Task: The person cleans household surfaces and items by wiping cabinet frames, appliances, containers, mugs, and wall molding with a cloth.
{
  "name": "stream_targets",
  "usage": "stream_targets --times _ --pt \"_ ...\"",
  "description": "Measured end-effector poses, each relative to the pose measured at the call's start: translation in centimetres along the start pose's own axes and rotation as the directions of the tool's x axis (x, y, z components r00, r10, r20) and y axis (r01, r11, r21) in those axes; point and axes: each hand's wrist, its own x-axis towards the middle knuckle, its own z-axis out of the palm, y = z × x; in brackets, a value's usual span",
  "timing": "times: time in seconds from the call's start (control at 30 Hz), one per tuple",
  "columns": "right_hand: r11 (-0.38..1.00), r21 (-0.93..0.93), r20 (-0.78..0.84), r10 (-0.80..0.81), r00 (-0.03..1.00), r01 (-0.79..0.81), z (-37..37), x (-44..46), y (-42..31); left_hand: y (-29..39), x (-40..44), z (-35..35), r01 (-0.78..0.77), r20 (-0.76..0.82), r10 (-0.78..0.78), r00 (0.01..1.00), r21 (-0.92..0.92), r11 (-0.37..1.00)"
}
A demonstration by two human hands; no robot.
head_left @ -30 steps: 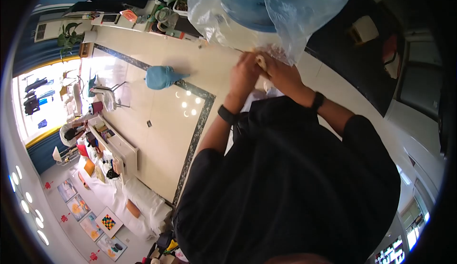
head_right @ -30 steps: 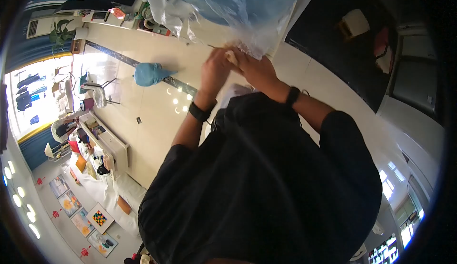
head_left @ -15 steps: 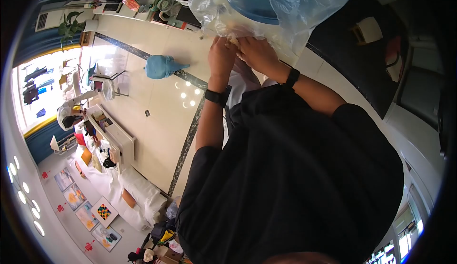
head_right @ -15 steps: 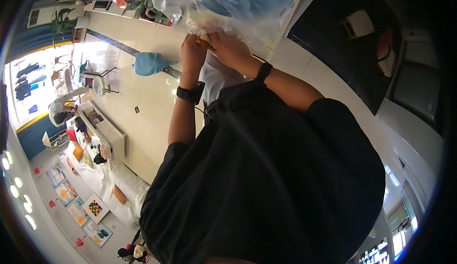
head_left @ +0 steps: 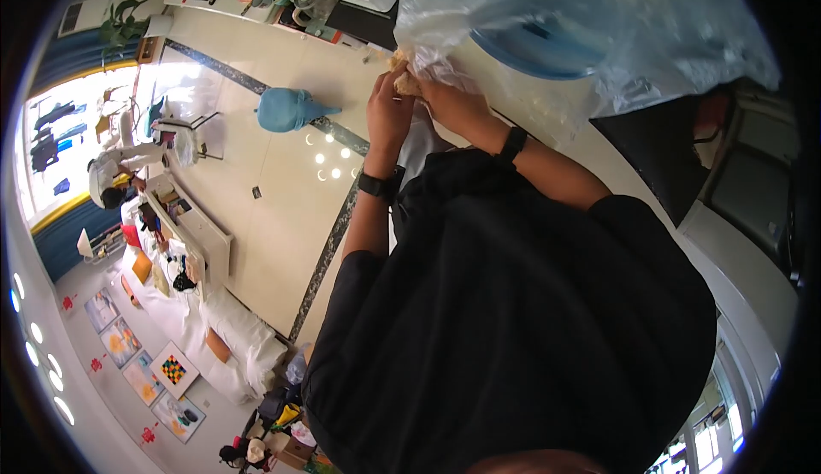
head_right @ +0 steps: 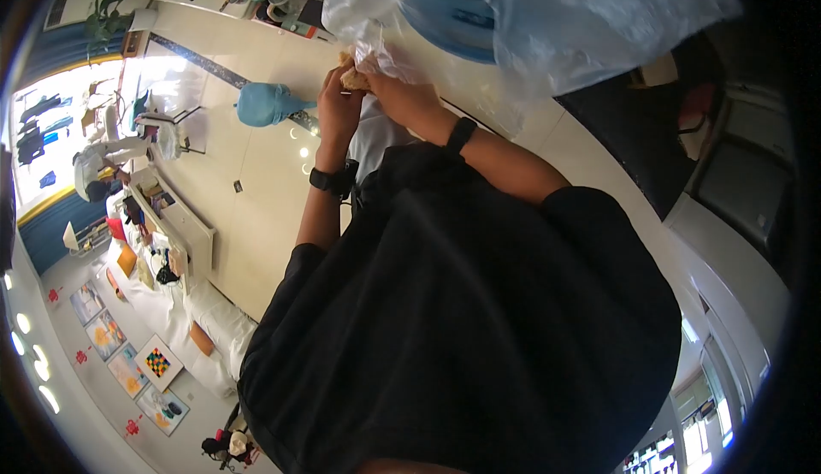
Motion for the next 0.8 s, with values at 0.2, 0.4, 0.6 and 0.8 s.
stream_targets --times 0.2,0.4,0.6,0.8 --pt "0.99 0.081 -0.089 0.12 0.989 -0.113 1.1 4.8 -1.1 -4.1 5.5 -1.9 -0.177 0.096 0.18 0.979 -0.046 0.983" --pt "0.993 -0.004 -0.424 0.107 0.899 -0.12 7.2 8.8 0.8 -6.8 14.3 -4.4 -0.144 0.499 0.237 0.833 -0.218 0.965" --pt "0.982 0.127 -0.458 0.181 0.87 -0.138 3.5 11.2 -1.9 -8.6 18.6 -3.8 -0.193 0.636 0.358 0.683 -0.316 0.929" --pt "0.976 0.114 -0.683 0.212 0.699 -0.184 8.5 13.3 0.4 -8.6 21.9 -1.7 -0.335 0.622 0.507 0.597 -0.381 0.862"
